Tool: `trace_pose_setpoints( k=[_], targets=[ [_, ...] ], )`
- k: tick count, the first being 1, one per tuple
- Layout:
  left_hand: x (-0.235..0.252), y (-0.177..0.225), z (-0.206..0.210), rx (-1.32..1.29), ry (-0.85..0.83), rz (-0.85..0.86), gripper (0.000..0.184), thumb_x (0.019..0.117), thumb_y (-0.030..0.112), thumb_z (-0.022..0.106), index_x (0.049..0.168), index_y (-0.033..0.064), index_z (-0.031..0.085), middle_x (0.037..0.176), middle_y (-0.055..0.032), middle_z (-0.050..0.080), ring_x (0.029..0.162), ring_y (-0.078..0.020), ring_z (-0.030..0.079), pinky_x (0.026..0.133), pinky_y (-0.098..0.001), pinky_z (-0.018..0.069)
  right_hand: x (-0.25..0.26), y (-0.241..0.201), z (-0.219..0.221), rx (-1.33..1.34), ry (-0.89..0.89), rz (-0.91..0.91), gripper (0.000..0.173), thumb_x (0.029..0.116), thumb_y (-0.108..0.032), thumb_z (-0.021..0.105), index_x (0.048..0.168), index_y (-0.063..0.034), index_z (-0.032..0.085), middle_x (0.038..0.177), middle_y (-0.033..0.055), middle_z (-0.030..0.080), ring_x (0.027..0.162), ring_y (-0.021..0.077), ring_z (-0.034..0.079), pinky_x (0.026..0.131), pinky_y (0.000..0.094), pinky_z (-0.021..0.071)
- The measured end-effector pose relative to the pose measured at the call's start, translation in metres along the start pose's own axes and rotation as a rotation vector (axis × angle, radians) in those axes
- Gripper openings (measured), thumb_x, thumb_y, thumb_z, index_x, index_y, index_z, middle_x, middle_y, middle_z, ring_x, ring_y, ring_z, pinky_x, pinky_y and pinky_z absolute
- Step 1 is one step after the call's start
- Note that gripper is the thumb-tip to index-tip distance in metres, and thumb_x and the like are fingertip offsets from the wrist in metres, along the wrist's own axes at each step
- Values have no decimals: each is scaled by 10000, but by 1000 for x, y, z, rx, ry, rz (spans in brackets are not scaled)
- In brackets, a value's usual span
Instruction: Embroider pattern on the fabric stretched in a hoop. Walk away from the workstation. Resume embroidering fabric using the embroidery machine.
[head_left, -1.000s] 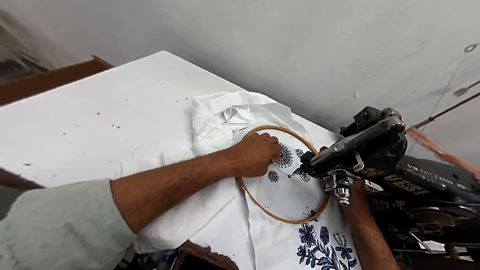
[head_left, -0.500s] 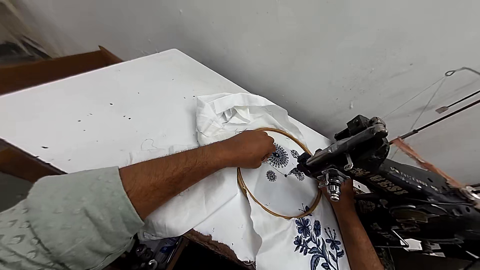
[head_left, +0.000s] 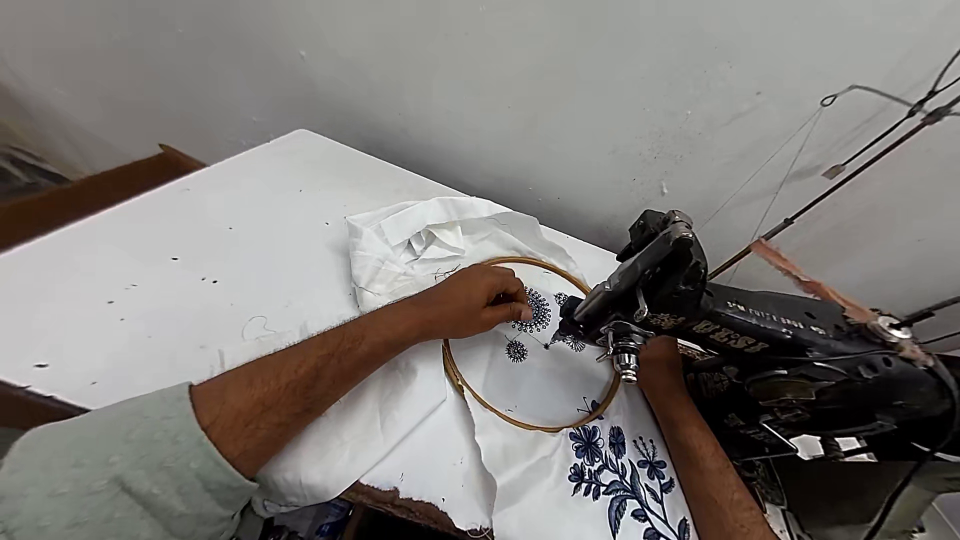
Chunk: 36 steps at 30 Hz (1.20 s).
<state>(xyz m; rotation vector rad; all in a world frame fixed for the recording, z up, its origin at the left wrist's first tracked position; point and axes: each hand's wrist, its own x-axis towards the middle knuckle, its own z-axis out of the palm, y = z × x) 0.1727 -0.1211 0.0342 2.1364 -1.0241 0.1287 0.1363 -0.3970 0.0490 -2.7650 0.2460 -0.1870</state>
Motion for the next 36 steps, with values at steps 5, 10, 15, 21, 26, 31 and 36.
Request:
trace_pose_setpoints(
  k=[5, 10, 15, 21, 26, 31, 36],
  targets=[
    [1, 11, 12, 197, -206, -46, 362, 971, 375, 695, 1223, 117, 729, 1007, -44, 675, 904, -155, 635, 849, -381, 539, 3, 2, 0, 59, 23, -25, 224, 950, -78, 677, 1017, 135, 676, 1016, 331, 661, 991, 457, 636, 877, 625, 458],
    [12, 26, 36, 358, -125, 4, 140, 997, 144, 620, 970, 73, 738, 987, -70, 669, 946, -210, 666, 827, -397, 562, 4, -4, 1, 54, -9, 61, 276, 966, -103, 684, 1051, 158, 660, 1078, 360, 646, 1050, 481, 622, 918, 633, 446],
    [12, 24, 37, 325, -187, 39, 211, 1021, 155, 518, 1009, 31, 688, 1045, -112, 660, 1027, -255, 649, 890, -437, 533, 4, -1, 1, 84, 28, -2, 303, 950, -113, 704, 1062, 163, 650, 1085, 367, 638, 1056, 488, 615, 912, 647, 440],
    [7, 28, 20, -659, 20, -150, 272, 1104, 134, 360, 1044, 2, 590, 1089, -88, 691, 1006, -152, 691, 895, -341, 584, 6, 3, 4, 123, 75, -49, 275, 935, -109, 711, 1025, 146, 661, 1058, 358, 642, 1039, 496, 616, 886, 662, 440],
    [8, 31, 34, -890, 93, -260, 243, 1108, 114, 339, 972, 52, 531, 871, -52, 666, 910, -156, 698, 924, -355, 568, 0, -3, 10, 60, 162, -129, 248, 921, -56, 665, 1039, 162, 651, 1049, 374, 644, 1034, 527, 631, 862, 673, 460],
    [9, 34, 34, -588, 61, -377, 225, 1102, 129, 423, 936, 42, 547, 752, -19, 529, 651, -80, 554, 631, -225, 494, -3, -3, 11, 25, 172, -178, 191, 910, -30, 645, 962, 153, 655, 961, 354, 649, 961, 505, 648, 800, 650, 470],
    [7, 30, 26, -346, 193, -372, 228, 1089, 167, 480, 965, 23, 605, 709, -15, 519, 569, -69, 466, 532, -220, 382, -1, 4, 15, 0, 177, -223, 195, 903, -31, 653, 925, 163, 653, 919, 358, 648, 921, 521, 653, 783, 664, 474]
  ],
)
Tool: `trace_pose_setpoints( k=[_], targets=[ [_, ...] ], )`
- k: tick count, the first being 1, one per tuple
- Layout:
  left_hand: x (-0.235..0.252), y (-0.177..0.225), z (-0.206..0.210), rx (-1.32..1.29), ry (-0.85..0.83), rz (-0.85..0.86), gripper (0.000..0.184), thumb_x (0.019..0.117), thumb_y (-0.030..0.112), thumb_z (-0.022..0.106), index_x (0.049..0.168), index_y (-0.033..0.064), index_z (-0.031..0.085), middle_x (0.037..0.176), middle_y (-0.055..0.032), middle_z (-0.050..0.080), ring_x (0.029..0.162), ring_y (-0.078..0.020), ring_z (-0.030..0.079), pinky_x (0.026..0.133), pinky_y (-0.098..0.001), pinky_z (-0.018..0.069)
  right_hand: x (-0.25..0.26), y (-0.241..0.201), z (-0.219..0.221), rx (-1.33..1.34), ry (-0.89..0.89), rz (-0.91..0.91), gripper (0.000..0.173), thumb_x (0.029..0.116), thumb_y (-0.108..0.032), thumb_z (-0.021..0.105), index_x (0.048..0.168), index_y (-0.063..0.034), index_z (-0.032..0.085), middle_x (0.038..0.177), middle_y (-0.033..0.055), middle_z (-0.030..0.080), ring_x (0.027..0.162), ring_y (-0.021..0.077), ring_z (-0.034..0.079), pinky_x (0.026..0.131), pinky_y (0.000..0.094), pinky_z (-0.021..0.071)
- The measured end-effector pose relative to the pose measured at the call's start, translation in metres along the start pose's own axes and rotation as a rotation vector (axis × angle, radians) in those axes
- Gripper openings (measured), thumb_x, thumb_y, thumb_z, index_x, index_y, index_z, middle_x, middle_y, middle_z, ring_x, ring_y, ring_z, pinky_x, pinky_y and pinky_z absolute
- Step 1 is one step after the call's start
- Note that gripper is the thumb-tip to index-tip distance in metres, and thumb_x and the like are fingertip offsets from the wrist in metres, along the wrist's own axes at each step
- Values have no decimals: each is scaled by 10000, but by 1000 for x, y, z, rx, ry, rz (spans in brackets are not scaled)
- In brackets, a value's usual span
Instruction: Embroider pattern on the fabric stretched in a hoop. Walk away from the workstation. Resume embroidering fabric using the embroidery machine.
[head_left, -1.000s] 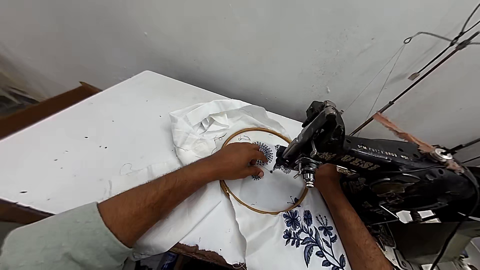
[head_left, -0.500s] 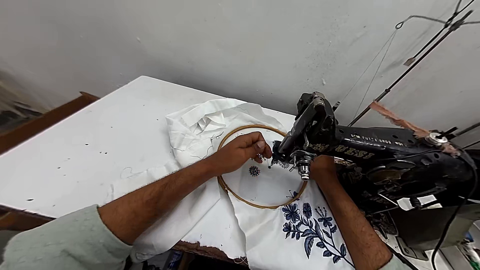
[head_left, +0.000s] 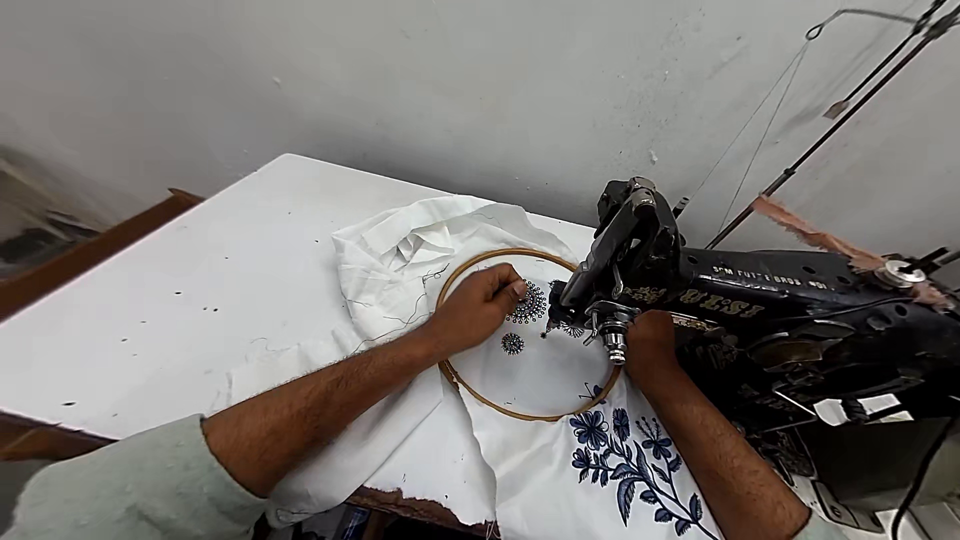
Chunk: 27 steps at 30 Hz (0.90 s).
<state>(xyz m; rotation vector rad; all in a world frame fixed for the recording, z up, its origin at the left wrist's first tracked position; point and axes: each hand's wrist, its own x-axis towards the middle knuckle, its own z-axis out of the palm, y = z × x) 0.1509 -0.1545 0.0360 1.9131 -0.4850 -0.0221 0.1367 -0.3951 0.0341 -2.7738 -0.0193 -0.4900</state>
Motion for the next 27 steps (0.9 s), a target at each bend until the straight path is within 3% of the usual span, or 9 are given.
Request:
trace_pose_setpoints(
  k=[4, 7, 10, 12, 14, 17, 19, 22, 27],
  targets=[
    [20, -18, -48, 218, 270, 112, 229, 1064, 159, 514, 1065, -21, 656, 820, -79, 632, 679, -126, 585, 653, -320, 511, 6, 3, -3, 27, -121, 156, 234, 952, -78, 671, 943, 155, 664, 965, 362, 647, 969, 513, 636, 840, 673, 457],
    [27, -33, -69, 385, 346, 113, 194, 1052, 176, 563, 1036, 21, 680, 822, -62, 654, 696, -127, 614, 676, -324, 522, 11, 8, -4, 98, -123, 193, 258, 961, -119, 681, 984, 138, 677, 1003, 362, 647, 987, 514, 627, 848, 678, 455],
    [26, -39, -66, 581, 114, 148, 274, 1041, 229, 577, 1179, 49, 730, 1070, -157, 677, 986, -294, 652, 886, -506, 533, 14, 14, -1, 121, -84, 190, 262, 947, -129, 710, 1018, 120, 677, 1029, 354, 649, 1002, 507, 630, 836, 683, 457],
    [25, -40, -60, 737, -84, 117, 392, 1045, 394, 554, 1347, 185, 690, 1315, -182, 605, 1196, -384, 559, 960, -613, 438, 13, 14, -1, 137, -49, 157, 257, 921, -121, 727, 1017, 112, 678, 1025, 345, 652, 999, 499, 633, 825, 682, 460],
    [23, -36, -56, 890, -202, 88, 478, 1049, 536, 462, 1449, 314, 599, 1525, -167, 473, 1321, -403, 484, 970, -640, 395, 11, 14, -3, 145, -48, 77, 222, 918, -96, 706, 1019, 100, 679, 1023, 329, 658, 1003, 483, 639, 822, 672, 465],
    [18, -27, -54, 977, -289, 38, 563, 1065, 580, 356, 1530, 299, 505, 1637, -135, 360, 1431, -378, 413, 1048, -639, 351, 7, 4, -14, 134, -191, -17, 194, 971, -80, 636, 935, 104, 687, 919, 304, 666, 900, 448, 651, 789, 624, 476],
    [17, -20, -58, 951, -318, 3, 533, 1087, 489, 396, 1517, 202, 526, 1626, -139, 381, 1454, -361, 406, 1107, -616, 341, 7, 1, -15, 112, -297, -126, 183, 979, -85, 656, 935, 83, 712, 935, 279, 687, 930, 422, 665, 843, 599, 483],
    [18, -15, -68, 868, -301, 13, 382, 1070, 284, 535, 1364, 75, 660, 1510, -168, 524, 1397, -335, 494, 1152, -523, 383, 11, 6, -9, 60, -362, -223, 196, 990, -121, 646, 1009, 59, 721, 1033, 270, 694, 1050, 418, 653, 931, 605, 461],
    [23, -30, -72, 802, -142, 80, 154, 1004, 178, 647, 1007, 48, 731, 1204, -125, 685, 1148, -294, 640, 982, -520, 505, 14, -3, -16, 26, -448, -48, 238, 1012, -136, 622, 909, 57, 715, 917, 252, 687, 922, 402, 659, 842, 580, 479]
  ],
)
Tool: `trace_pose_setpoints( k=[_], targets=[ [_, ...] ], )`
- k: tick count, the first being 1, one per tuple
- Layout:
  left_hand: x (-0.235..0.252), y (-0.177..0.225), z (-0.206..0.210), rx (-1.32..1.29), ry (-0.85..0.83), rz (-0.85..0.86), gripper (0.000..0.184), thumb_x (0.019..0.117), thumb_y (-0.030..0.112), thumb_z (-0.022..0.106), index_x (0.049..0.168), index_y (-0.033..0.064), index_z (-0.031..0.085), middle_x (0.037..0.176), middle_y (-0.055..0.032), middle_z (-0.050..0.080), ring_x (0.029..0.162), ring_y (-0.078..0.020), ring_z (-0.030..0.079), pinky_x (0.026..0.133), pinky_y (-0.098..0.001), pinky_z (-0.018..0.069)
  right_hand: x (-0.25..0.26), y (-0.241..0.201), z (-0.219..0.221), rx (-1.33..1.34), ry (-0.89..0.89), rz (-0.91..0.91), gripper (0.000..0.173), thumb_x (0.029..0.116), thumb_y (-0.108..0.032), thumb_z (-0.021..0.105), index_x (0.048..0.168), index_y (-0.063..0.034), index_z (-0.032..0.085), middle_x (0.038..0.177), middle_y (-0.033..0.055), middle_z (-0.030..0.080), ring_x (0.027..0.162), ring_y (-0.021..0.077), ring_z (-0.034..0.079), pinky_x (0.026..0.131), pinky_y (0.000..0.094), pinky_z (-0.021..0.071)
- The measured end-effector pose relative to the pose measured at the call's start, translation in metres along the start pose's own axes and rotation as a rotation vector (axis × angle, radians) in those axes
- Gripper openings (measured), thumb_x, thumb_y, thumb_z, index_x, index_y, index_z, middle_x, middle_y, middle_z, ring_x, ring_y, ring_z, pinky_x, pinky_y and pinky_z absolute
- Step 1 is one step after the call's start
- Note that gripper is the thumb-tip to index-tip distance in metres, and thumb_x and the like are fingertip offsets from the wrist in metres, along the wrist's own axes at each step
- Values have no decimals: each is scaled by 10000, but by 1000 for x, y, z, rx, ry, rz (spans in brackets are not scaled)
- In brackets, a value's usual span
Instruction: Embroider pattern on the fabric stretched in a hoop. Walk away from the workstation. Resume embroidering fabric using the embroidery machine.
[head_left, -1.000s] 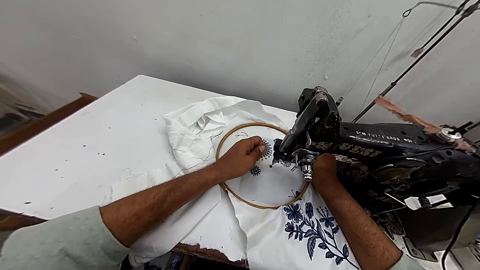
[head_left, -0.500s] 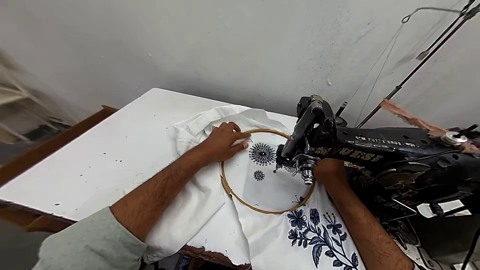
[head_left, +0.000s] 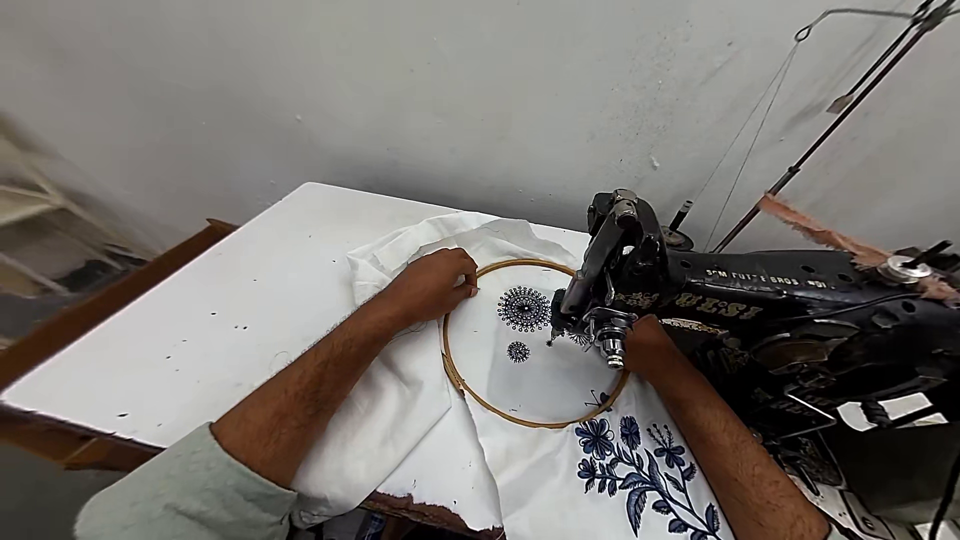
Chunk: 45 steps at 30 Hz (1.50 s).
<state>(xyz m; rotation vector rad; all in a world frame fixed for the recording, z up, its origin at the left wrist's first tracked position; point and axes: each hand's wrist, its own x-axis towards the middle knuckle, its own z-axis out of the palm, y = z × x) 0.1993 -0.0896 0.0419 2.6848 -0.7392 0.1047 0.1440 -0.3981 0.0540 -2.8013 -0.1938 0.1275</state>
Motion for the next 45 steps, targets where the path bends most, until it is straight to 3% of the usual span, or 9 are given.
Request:
trace_pose_setpoints(
  k=[11, 15, 20, 25, 28, 32, 37, 41, 45],
  targets=[
    [-2, -44, -20, -423, 494, -371, 263, 1098, 197, 457, 1141, -27, 587, 1033, -180, 683, 863, -249, 688, 795, -452, 561, 1, 16, 6, -10, 388, 32, 240, 951, -144, 703, 981, 94, 696, 1003, 337, 671, 986, 513, 651, 817, 692, 468],
    [0, -57, -9, -504, 582, -372, 194, 1074, 160, 526, 1133, -13, 589, 940, -124, 668, 780, -166, 673, 723, -350, 574, 2, 12, -7, -37, 436, 93, 317, 946, -148, 715, 1185, 58, 687, 1216, 310, 659, 1206, 469, 602, 994, 666, 425],
    [-3, -57, -9, -448, 537, -287, 157, 1051, 123, 553, 1112, -3, 625, 886, -90, 668, 716, -120, 624, 680, -308, 534, 12, 19, 0, -37, 397, 109, 334, 1007, -175, 641, 1223, 77, 671, 1263, 313, 644, 1252, 449, 583, 1055, 615, 400],
    [-7, -48, -4, -235, 235, -267, 406, 1038, 202, 603, 1399, 32, 532, 822, -134, 647, 707, -263, 615, 717, -522, 527, 25, 25, 5, 106, 250, 184, 378, 1076, -157, 502, 1340, 97, 595, 1401, 316, 564, 1370, 437, 495, 1143, 566, 337],
    [-1, -42, -4, -54, 154, -315, 365, 1024, 190, 627, 1353, 38, 588, 780, -154, 638, 694, -329, 611, 705, -593, 510, 40, 35, 10, 302, 222, 261, 432, 1077, -193, 515, 1406, 85, 537, 1483, 302, 494, 1446, 417, 401, 1197, 547, 260],
    [19, -45, -10, 47, 38, -371, 285, 1048, 209, 582, 1257, 18, 616, 796, -164, 627, 733, -345, 615, 726, -591, 501, 53, 52, 34, 253, 416, 136, 410, 1036, -290, 564, 1289, 20, 653, 1312, 265, 633, 1282, 399, 572, 1065, 577, 427],
    [50, -46, -17, -126, -22, -427, 343, 1047, 169, 593, 1331, -16, 534, 857, -179, 623, 744, -283, 592, 741, -492, 505, 53, 55, 36, 244, 434, 70, 369, 1030, -299, 577, 1212, 1, 693, 1239, 251, 668, 1216, 398, 611, 1017, 590, 451],
    [69, -37, -5, -312, 134, -463, 540, 1021, 141, 598, 1492, -12, 385, 1041, -226, 637, 888, -294, 588, 828, -494, 487, 56, 54, 39, 251, 487, 61, 371, 1019, -306, 591, 1200, -1, 701, 1225, 246, 678, 1205, 384, 622, 1010, 576, 462],
    [74, -27, 20, -84, 353, -370, 479, 1051, 183, 547, 1479, -7, 452, 1079, -258, 685, 944, -425, 672, 887, -649, 497, 58, 53, 45, 217, 526, 40, 374, 1008, -343, 587, 1170, -31, 714, 1185, 215, 694, 1169, 362, 641, 975, 577, 485]
  ],
)
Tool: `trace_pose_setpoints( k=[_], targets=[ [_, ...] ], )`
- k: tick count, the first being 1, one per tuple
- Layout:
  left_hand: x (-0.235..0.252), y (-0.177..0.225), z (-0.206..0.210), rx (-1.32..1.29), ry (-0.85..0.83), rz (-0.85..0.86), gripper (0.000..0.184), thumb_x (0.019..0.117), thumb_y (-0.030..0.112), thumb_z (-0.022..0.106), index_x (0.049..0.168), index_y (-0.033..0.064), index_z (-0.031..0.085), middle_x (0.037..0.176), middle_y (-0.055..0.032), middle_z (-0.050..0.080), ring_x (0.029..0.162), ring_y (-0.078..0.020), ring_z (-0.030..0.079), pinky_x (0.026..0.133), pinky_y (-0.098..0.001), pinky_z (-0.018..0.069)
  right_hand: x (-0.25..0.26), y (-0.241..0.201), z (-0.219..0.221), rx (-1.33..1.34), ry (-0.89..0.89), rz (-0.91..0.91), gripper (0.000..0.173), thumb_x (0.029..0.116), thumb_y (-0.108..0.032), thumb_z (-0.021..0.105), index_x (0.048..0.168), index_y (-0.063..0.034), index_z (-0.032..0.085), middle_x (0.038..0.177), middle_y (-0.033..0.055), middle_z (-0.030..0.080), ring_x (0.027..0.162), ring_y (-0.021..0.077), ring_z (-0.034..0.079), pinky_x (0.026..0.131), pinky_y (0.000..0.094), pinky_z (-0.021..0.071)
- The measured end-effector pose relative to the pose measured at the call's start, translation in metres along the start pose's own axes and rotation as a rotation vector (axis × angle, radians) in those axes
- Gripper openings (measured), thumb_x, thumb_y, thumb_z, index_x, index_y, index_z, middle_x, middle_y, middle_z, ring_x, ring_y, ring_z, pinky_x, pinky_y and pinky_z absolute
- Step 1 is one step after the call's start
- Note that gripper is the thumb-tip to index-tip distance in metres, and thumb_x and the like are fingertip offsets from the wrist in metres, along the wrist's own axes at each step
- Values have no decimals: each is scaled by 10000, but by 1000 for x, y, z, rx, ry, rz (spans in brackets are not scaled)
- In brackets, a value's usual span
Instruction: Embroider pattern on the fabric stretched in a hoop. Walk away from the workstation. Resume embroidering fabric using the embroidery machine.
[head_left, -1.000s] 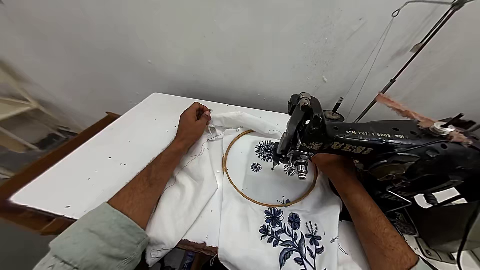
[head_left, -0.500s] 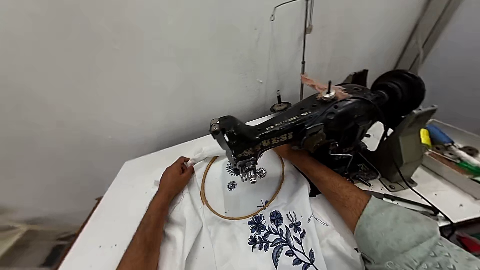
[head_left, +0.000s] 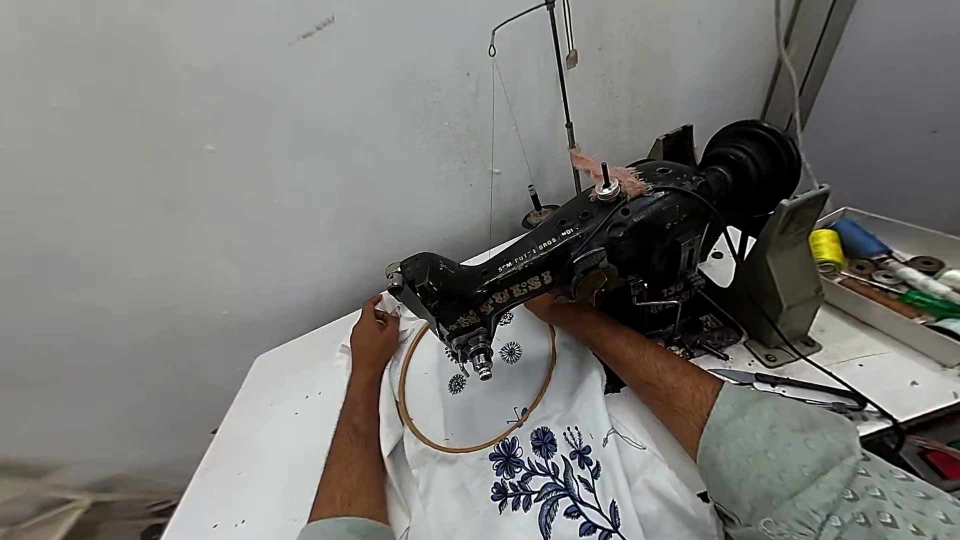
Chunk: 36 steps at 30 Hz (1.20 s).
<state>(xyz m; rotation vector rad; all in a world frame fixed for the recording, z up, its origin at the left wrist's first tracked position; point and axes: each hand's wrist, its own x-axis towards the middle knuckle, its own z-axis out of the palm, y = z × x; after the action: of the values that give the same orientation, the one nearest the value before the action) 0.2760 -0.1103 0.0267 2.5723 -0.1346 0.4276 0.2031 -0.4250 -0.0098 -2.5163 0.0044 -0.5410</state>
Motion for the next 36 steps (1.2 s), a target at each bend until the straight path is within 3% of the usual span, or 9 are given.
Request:
trace_pose_setpoints(
  k=[5, 9, 12, 17, 21, 27, 31, 36],
  targets=[
    [-7, 11, 1, 16, 69, 107, 411, 1050, 112, 521, 1434, -34, 498, 1157, -251, 691, 996, -411, 687, 919, -621, 507, 3, 1, 6, 16, -89, 35, 417, 1025, -372, 557, 1207, -27, 704, 1245, 225, 675, 1226, 382, 608, 1017, 591, 451],
    [-9, 10, 0, -74, 91, 102, 281, 1051, 81, 490, 1261, -54, 621, 1009, -225, 696, 851, -341, 666, 817, -567, 517, 1, -3, 0, 19, -98, 40, 413, 1026, -366, 558, 1223, -29, 694, 1252, 222, 669, 1228, 369, 606, 1019, 581, 452],
    [-10, 12, 1, 24, 25, 120, 223, 1055, 124, 539, 1121, -30, 686, 936, -225, 691, 838, -370, 662, 800, -608, 503, -1, -8, -3, 41, -78, 30, 388, 1019, -342, 572, 1214, -32, 699, 1241, 221, 675, 1219, 365, 615, 1011, 579, 461],
    [-7, 17, -2, 16, -32, 68, 239, 1053, 114, 541, 1132, -66, 677, 984, -264, 680, 912, -402, 652, 864, -627, 478, -5, -13, -5, 101, -21, -42, 356, 1017, -284, 593, 1209, -4, 699, 1221, 232, 681, 1210, 362, 621, 1014, 551, 465],
    [-5, 14, -3, -9, -41, 51, 238, 1052, 127, 551, 1128, -61, 676, 977, -254, 679, 908, -384, 648, 862, -619, 477, -10, -19, -7, 108, 109, -127, 296, 972, -234, 649, 1124, 8, 728, 1121, 219, 714, 1113, 341, 669, 955, 516, 511],
    [-4, 12, -1, -14, -19, 63, 226, 1053, 136, 561, 1085, -53, 679, 934, -242, 672, 857, -376, 642, 819, -616, 482, -21, -42, -26, 142, 85, -119, 277, 972, -131, 638, 1144, 71, 717, 1174, 269, 699, 1177, 387, 642, 1018, 512, 467],
    [-1, 7, 0, -35, -25, 64, 224, 1042, 127, 571, 1155, -17, 701, 1011, -217, 701, 937, -348, 665, 880, -594, 494, -23, -45, -26, 126, 106, -137, 271, 960, -141, 668, 1117, 72, 725, 1142, 273, 707, 1151, 399, 652, 1001, 517, 476],
    [-2, 8, -3, -69, -45, 49, 228, 1048, 118, 548, 1162, 5, 709, 1021, -197, 704, 946, -335, 665, 890, -581, 498, -22, -39, -28, 124, 129, -161, 288, 932, -187, 719, 1087, 56, 731, 1102, 266, 713, 1109, 403, 665, 961, 557, 493]
  ],
)
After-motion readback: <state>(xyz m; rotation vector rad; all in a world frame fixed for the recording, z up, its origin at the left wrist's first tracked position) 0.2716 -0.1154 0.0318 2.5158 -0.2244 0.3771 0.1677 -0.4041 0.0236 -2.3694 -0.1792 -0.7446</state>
